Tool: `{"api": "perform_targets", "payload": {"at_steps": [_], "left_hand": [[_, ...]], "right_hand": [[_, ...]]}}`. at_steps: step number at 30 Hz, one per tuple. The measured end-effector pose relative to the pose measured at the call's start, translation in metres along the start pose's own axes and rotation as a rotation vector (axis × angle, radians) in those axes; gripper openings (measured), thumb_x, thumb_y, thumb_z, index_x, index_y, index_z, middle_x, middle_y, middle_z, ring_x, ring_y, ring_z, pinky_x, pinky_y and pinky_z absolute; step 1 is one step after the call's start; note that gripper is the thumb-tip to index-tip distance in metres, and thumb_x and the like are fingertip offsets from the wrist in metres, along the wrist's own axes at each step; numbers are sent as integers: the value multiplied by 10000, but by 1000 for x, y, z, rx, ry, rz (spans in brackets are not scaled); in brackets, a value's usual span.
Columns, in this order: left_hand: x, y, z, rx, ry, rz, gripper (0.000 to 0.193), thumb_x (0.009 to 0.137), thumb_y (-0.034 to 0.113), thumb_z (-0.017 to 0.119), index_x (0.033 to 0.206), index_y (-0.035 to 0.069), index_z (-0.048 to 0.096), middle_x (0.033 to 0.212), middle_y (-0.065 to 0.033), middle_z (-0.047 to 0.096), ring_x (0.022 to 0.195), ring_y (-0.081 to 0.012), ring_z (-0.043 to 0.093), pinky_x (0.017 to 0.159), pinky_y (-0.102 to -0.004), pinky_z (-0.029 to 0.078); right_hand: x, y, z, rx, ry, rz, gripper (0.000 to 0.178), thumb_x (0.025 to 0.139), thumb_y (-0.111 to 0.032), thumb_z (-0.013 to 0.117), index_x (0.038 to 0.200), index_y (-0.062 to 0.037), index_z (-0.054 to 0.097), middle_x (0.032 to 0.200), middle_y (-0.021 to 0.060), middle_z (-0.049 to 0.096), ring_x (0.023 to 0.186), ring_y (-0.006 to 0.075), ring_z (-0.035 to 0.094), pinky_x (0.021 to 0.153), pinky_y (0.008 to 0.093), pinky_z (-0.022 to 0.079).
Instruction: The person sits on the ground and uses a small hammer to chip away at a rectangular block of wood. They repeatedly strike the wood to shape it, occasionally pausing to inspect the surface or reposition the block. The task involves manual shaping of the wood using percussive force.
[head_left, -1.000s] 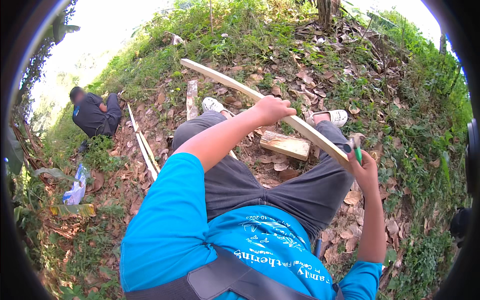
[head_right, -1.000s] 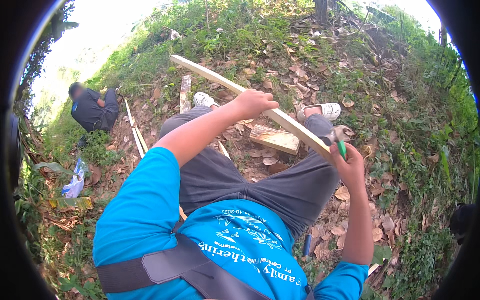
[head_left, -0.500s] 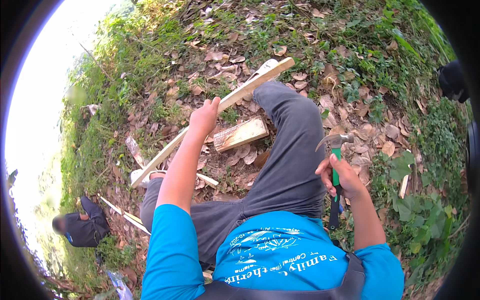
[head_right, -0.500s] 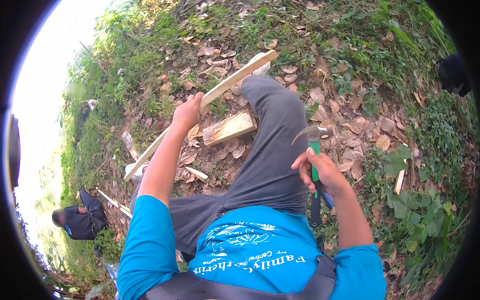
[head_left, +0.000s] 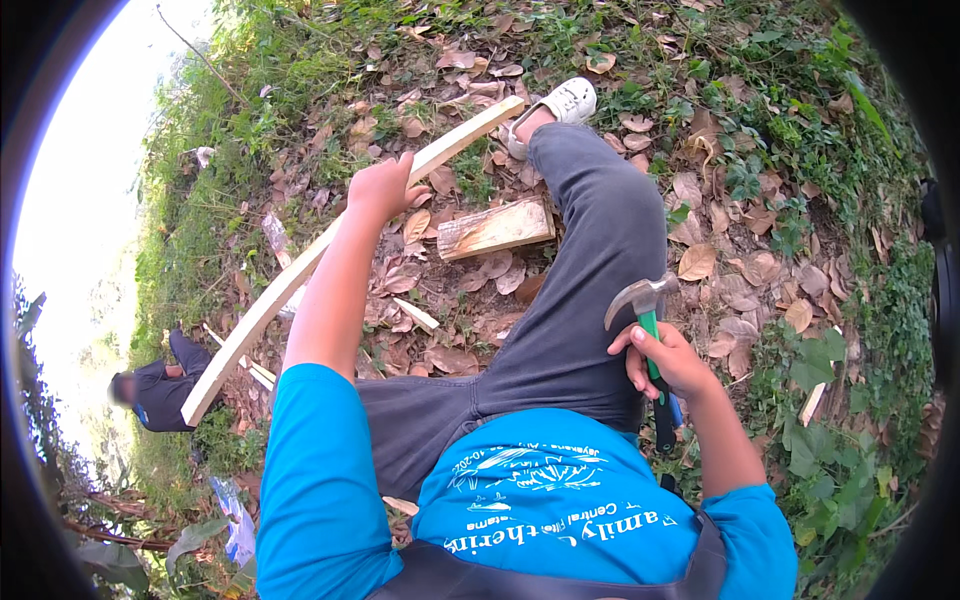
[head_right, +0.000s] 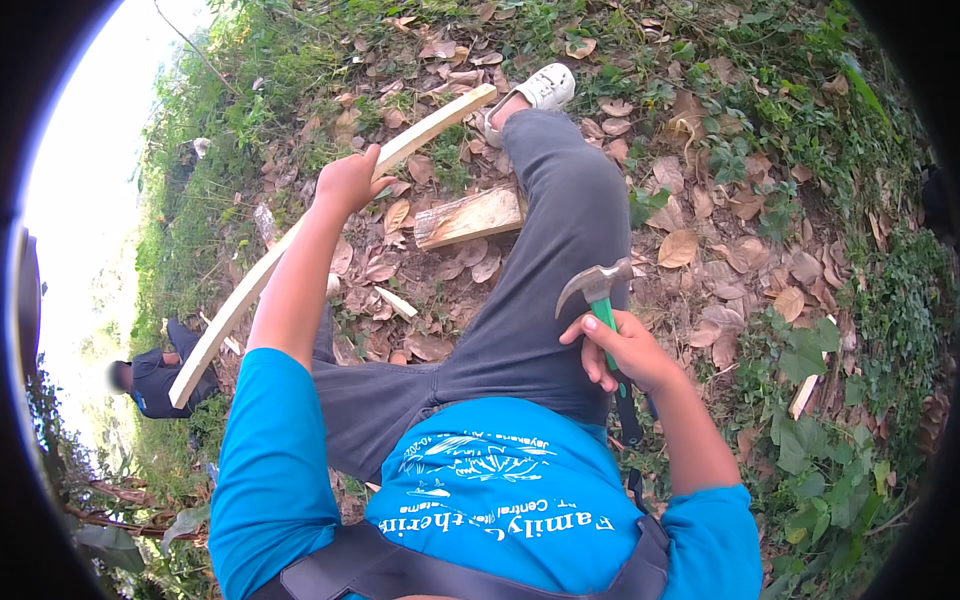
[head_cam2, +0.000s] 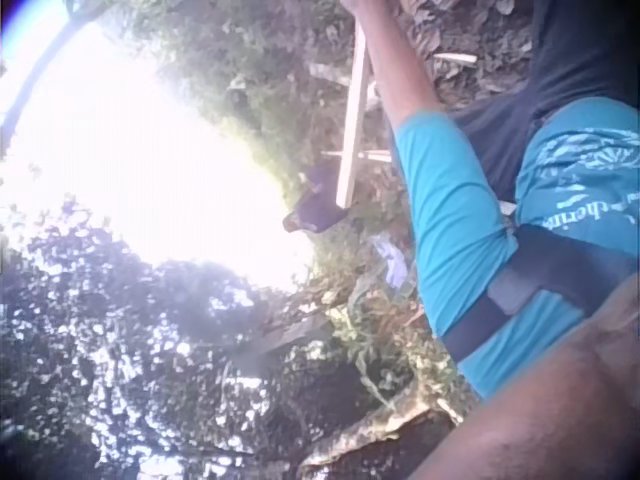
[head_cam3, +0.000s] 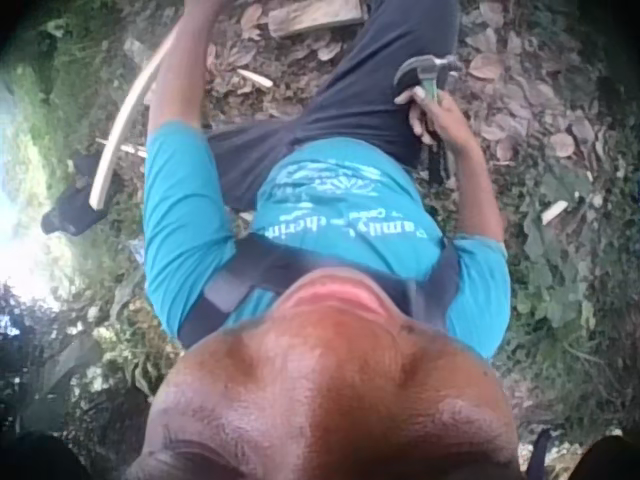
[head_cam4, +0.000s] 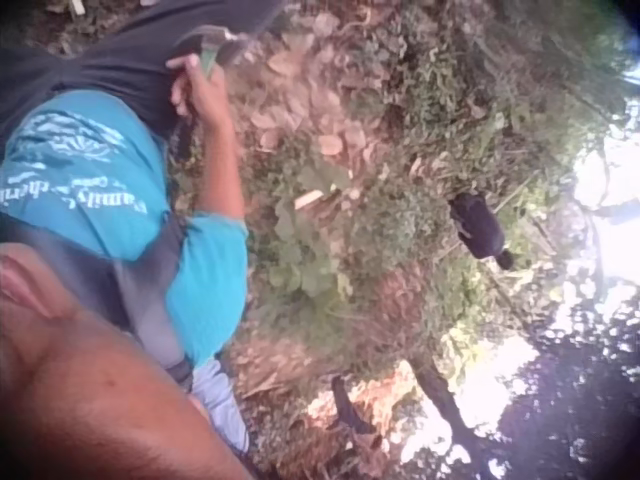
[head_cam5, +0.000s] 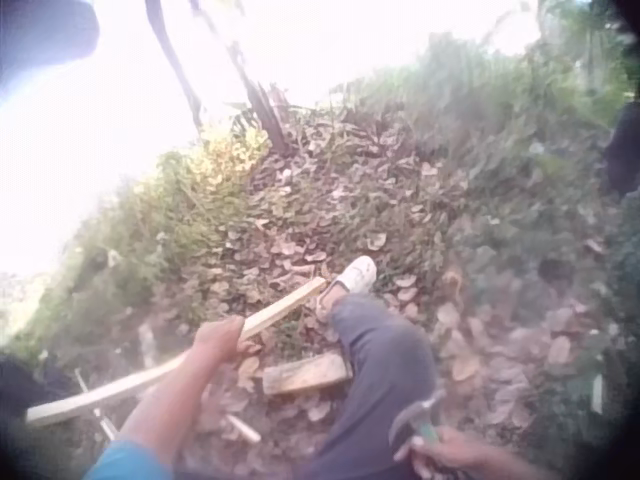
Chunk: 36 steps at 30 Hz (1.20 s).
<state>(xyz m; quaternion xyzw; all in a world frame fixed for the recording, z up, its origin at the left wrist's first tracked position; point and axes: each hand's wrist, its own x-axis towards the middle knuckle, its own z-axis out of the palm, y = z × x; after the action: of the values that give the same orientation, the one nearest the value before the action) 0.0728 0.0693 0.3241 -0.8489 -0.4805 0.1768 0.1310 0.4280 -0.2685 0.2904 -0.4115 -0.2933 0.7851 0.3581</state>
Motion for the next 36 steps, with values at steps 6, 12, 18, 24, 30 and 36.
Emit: {"api": "perform_targets", "payload": {"at_steps": [6, 12, 18, 24, 30, 36], "left_hand": [[-51, -43, 18, -6, -118, 34, 442, 918, 473, 622, 1205, 158, 504, 857, -130, 697, 765, -360, 697, 643, -478, 559], [-62, -44, 36, -67, -57, 179, 454, 878, 398, 683, 1239, 175, 523, 859, -118, 686, 784, -337, 692, 657, -458, 555], [-128, -76, 37, -129, -43, 107, 630, 820, 402, 743, 1400, 268, 537, 870, -77, 668, 787, -304, 685, 674, -438, 547], [-176, -116, 41, -190, -81, 23, 633, 799, 374, 767, 1387, 279, 554, 864, -86, 675, 782, -315, 685, 686, -438, 547], [-195, -144, 81, -442, -151, -174, 561, 815, 283, 698, 1362, 212, 594, 927, -190, 706, 869, -388, 674, 782, -468, 530], [-220, -148, 101, -693, -228, -335, 452, 829, 263, 679, 1269, 166, 651, 920, -208, 704, 893, -391, 675, 804, -456, 527]], "right_hand": [[5, 27, -60, 278, 493, -263, 395, 1063, -390, 446, 1100, -24, 591, 565, -37, 427, 381, 52, 386, 354, 210, 344], [42, 185, -207, -813, 1406, -107, 321, 942, -264, 628, 1175, -43, 633, 882, 147, 679, 780, 319, 662, 710, 429, 515], [48, 193, -200, -890, 1319, 387, 370, 874, -203, 673, 1213, -56, 659, 1013, 225, 695, 982, 404, 663, 863, 474, 516], [90, -31, -95, -340, 1317, -690, 268, 1010, -211, 588, 1189, -28, 667, 1071, 57, 697, 955, 108, 632, 882, 256, 485], [267, -90, 55, -864, 236, -597, 329, 893, -239, 755, 1129, -23, 682, 1044, 61, 694, 922, 108, 634, 860, 259, 496], [404, 35, 65, -1719, 167, -66, 1145, 600, -499, 893, 1542, -194, 318, 1577, 133, 314, 1461, 363, 272, 1161, 620, 229]]}}
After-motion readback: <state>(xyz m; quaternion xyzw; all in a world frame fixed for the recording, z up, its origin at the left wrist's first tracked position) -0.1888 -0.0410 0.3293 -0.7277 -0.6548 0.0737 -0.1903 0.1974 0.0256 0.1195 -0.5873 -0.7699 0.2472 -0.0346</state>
